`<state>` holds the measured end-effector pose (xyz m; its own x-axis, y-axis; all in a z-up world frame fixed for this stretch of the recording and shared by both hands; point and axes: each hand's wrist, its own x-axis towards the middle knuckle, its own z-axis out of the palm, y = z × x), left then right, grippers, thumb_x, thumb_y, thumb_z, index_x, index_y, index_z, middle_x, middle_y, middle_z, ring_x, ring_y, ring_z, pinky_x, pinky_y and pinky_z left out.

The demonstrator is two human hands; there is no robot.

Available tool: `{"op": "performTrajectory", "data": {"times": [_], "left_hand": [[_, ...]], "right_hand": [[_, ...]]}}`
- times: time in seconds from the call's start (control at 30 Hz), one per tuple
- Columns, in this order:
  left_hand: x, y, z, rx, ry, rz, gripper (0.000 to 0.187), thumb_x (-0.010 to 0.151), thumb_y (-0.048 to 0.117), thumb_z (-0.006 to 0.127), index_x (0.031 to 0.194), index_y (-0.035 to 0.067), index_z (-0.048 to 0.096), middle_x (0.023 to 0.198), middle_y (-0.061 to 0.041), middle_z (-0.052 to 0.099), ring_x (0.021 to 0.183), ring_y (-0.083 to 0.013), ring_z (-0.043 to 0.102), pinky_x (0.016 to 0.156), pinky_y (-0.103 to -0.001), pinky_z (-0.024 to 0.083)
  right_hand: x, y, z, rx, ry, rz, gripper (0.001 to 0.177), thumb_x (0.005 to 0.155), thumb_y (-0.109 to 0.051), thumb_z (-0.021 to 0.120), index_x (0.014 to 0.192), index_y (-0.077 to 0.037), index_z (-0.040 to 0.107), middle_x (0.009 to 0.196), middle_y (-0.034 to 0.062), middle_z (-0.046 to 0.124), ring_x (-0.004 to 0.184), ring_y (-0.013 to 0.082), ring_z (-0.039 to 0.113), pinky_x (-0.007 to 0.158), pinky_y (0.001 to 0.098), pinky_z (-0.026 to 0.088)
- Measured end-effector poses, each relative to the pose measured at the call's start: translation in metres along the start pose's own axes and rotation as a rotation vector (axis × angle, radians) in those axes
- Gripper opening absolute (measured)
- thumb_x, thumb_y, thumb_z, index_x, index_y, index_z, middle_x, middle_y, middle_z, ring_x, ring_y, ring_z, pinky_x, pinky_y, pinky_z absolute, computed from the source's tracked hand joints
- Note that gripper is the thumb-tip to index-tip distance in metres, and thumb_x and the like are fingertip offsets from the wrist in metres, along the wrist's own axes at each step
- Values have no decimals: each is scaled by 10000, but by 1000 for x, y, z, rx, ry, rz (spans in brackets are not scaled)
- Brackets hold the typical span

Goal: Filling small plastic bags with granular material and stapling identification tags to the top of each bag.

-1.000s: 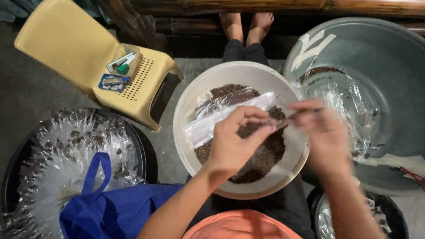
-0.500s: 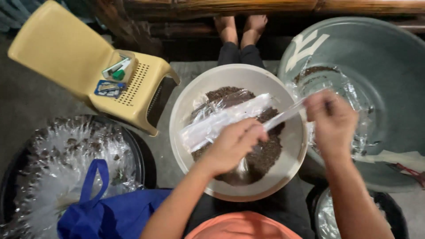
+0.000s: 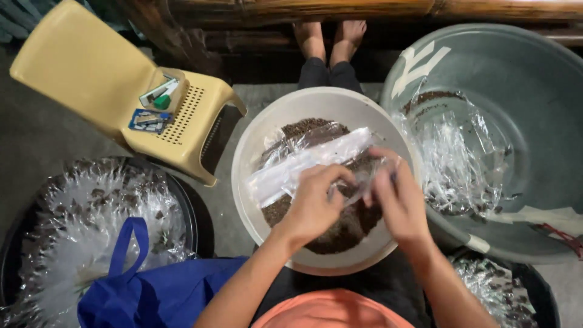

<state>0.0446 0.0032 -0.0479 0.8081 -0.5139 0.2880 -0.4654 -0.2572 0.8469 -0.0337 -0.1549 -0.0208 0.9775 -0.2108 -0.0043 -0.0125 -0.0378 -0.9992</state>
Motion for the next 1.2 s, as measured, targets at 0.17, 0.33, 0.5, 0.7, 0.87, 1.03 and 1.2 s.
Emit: {"op": "performTrajectory", "data": {"times": [0.17, 0.33, 0.5, 0.7, 0.87, 1.03, 1.2], "left_hand": [[-6, 3, 14, 43, 62, 251, 267, 849, 20, 562, 1025, 197, 656, 868, 12, 694, 1012, -222, 631, 1034, -402, 431], [3, -6, 12, 186, 355, 299, 111, 983, 74, 579, 1060, 127, 638, 1002, -23, 647, 910, -268, 603, 837, -400, 476], [-6, 31, -20, -341, -63, -170, 220, 949, 89, 668, 1156, 133, 611, 914, -42, 758, 694, -169, 605, 667, -319, 504], [2, 12, -10, -282, -57, -113, 140, 903, 4, 712, 986, 115, 691, 907, -49, 710, 715, -187, 658, 682, -321, 548], [1, 19, -7, -490, -232, -259, 287, 918, 122, 744, 1162, 11, 641, 983, -142, 685, 795, -157, 577, 693, -319, 522], [38, 1, -29, -464, 238, -340, 103, 926, 158, 559, 933, 138, 659, 650, -40, 595, 623, -148, 566, 588, -272, 497], [57, 29, -73, -446, 577, -303, 36, 826, 167, 597, 840, 142, 619, 587, -37, 563, 591, -97, 532, 536, -200, 450]], "right_hand": [[22, 48, 8, 276, 162, 175, 275, 1070, -303, 572, 1075, -29, 539, 583, 50, 520, 308, 130, 480, 273, 265, 399], [4, 56, 7, 0, 79, 83, 348, 987, -355, 675, 1081, -21, 677, 832, 97, 620, 733, 174, 563, 606, 307, 512], [13, 61, -16, 4, 115, -17, 258, 822, -166, 855, 1014, -46, 730, 786, 59, 632, 699, 132, 599, 646, 254, 533], [-5, 39, -13, 284, 37, 109, 158, 914, -133, 775, 884, -7, 684, 777, 125, 673, 698, 189, 636, 649, 339, 579], [10, 46, -19, -30, 85, 44, 304, 962, -109, 710, 1179, 29, 548, 710, 126, 652, 479, 142, 571, 415, 244, 462], [-11, 56, 1, -406, 71, 20, 227, 979, -378, 654, 965, -164, 728, 638, 44, 705, 610, 175, 648, 629, 362, 550], [-26, 53, -31, -596, 50, -186, 82, 932, -232, 721, 912, -159, 754, 678, 73, 693, 606, 255, 664, 618, 384, 548]]}}
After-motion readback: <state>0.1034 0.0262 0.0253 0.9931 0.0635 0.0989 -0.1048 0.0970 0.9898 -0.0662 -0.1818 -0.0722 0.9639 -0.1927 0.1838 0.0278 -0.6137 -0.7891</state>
